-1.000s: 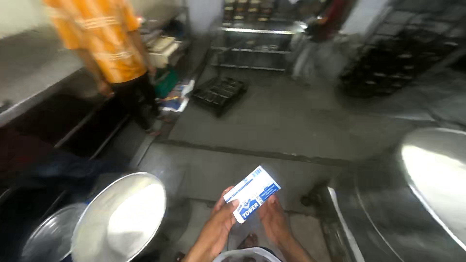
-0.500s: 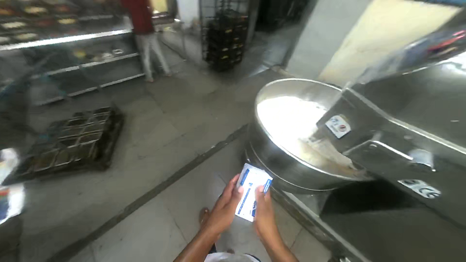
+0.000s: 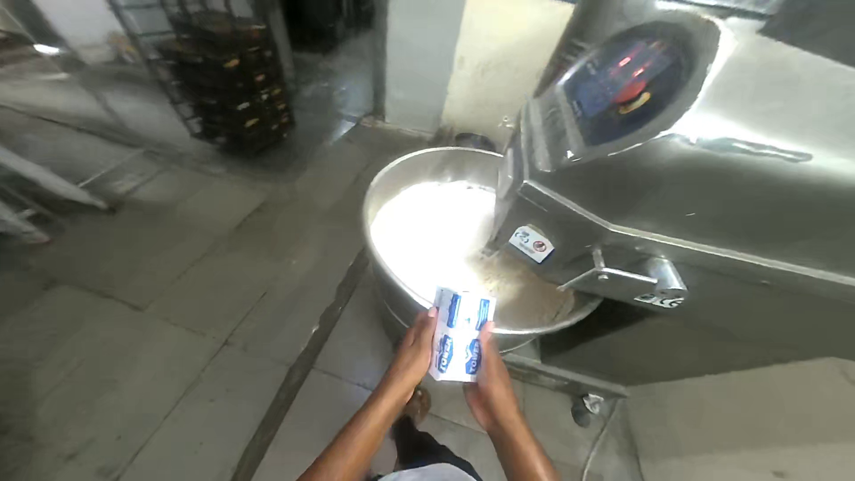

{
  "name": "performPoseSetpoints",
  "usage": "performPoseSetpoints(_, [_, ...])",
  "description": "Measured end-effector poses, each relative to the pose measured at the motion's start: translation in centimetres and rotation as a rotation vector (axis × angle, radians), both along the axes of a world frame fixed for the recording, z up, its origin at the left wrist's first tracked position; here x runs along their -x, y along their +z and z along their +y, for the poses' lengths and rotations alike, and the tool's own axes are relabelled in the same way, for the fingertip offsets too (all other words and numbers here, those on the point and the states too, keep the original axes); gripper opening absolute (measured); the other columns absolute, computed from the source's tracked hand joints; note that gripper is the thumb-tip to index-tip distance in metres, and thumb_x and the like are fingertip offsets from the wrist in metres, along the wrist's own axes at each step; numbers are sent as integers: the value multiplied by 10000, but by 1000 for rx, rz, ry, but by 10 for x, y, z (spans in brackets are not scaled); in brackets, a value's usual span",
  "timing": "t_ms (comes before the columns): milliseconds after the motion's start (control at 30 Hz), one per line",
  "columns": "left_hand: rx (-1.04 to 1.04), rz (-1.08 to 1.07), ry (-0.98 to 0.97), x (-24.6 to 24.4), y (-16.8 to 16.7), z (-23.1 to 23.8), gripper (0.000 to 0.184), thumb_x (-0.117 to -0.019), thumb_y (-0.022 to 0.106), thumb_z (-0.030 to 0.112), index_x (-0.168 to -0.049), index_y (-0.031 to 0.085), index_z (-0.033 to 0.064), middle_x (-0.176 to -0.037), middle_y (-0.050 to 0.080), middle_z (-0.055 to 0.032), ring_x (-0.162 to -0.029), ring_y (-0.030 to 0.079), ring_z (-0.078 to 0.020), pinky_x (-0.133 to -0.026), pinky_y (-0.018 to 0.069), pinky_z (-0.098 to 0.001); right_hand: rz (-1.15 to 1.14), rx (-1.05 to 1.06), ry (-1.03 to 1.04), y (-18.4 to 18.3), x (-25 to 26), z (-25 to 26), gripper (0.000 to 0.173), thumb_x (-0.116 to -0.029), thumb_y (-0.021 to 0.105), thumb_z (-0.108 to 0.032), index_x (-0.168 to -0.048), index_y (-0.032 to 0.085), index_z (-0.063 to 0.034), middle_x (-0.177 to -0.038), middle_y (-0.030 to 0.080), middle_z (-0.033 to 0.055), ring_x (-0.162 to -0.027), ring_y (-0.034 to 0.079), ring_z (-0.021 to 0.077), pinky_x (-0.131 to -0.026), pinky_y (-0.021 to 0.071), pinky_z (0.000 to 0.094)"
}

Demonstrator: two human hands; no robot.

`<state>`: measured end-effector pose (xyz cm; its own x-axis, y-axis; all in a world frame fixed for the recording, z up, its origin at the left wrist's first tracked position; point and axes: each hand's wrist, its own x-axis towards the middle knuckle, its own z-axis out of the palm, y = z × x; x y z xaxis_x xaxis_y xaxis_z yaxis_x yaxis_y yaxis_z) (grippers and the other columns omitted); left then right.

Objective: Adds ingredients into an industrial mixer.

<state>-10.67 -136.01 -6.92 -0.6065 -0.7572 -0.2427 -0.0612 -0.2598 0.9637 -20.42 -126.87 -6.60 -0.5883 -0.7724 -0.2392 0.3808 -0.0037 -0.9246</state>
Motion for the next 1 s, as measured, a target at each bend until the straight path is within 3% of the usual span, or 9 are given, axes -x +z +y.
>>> performPoseSetpoints(167, [226, 6, -35, 60, -10, -42, 591, -1091, 321, 489, -1623, 285, 232, -1546, 473, -82, -1328, 548, -203, -1098, 468, -469, 261, -41, -105, -28, 42, -55, 614, -1071, 372, -452, -1617, 255, -195, -1361, 607, 79, -1131, 652, 142, -953, 564, 349])
performPoseSetpoints(300, [326, -70, -22, 95, -20, -90, 653, -1066, 421, 491, -1625, 273, 187, -1466, 531, -145, -1255, 602, -244, -1057, 506, -494, 301, -41, -70, -39, 76, -102, 612, -1079, 335, -456, -1610, 265, -159, -1361, 606, 68, -1144, 640, 109, -975, 552, 314])
performPoseSetpoints(433, [-89, -2, -54, 114, -13, -146, 578, -1085, 324, 541, -1471, 521, 159, -1291, 658, -104, -1125, 654, -216, -963, 546, -454, 33, -111, -146, -47, 109, -133, 573, -1089, 283, -529, -1504, 449, -170, -1254, 638, 102, -1082, 654, 200, -894, 576, 435])
performPoseSetpoints(533, [-424, 21, -163, 129, -35, -202, 660, -1031, 349, 647, -1399, 562, 142, -1212, 692, -87, -1089, 677, -207, -932, 571, -428, -158, -157, -221, -48, 134, -152, 615, -1067, 294, -593, -1475, 480, -172, -1259, 648, 128, -1093, 668, 262, -868, 590, 508])
performPoseSetpoints(633, [-174, -98, -280, 140, -65, -246, 495, -1093, 400, 456, -1470, 510, 154, -1398, 589, -106, -1200, 601, -249, -992, 504, -472, -210, -165, -315, -60, 143, -170, 602, -1067, 315, -589, -1484, 478, -187, -1283, 637, 135, -1110, 659, 277, -870, 580, 524])
performPoseSetpoints(767, [169, -265, -640, 159, -78, -271, 590, -1110, 323, 431, -1599, 333, 101, -1555, 459, -178, -1371, 518, -302, -1125, 427, -530, -236, -86, -428, -58, 136, -204, 587, -1084, 298, -544, -1480, 464, -145, -1266, 651, 123, -1118, 659, 236, -934, 566, 470])
performPoseSetpoints(833, [-51, -209, -773, 165, -85, -277, 638, -1100, 280, 507, -1595, 340, 109, -1567, 454, -132, -1403, 487, -239, -1149, 417, -472, -321, -25, -436, -51, 129, -221, 607, -1072, 286, -577, -1455, 478, -147, -1227, 676, 116, -1092, 680, 233, -917, 582, 468])
performPoseSetpoints(900, [-431, -146, -751, 170, -93, -280, 622, -1073, 320, 569, -1460, 500, 117, -1295, 645, -87, -1172, 625, -171, -1001, 518, -392, -395, 39, -462, -48, 127, -230, 615, -1055, 289, -612, -1417, 492, -158, -1176, 692, 107, -1047, 699, 227, -873, 602, 456])
performPoseSetpoints(1000, [-827, -29, -788, 172, -105, -298, 325, -1080, 488, 291, -1340, 528, 100, -1069, 702, -62, -964, 694, -148, -869, 588, -338, -464, 138, -562, -50, 130, -225, 609, -1043, 299, -633, -1344, 564, -175, -1122, 717, 107, -988, 722, 236, -814, 623, 472])
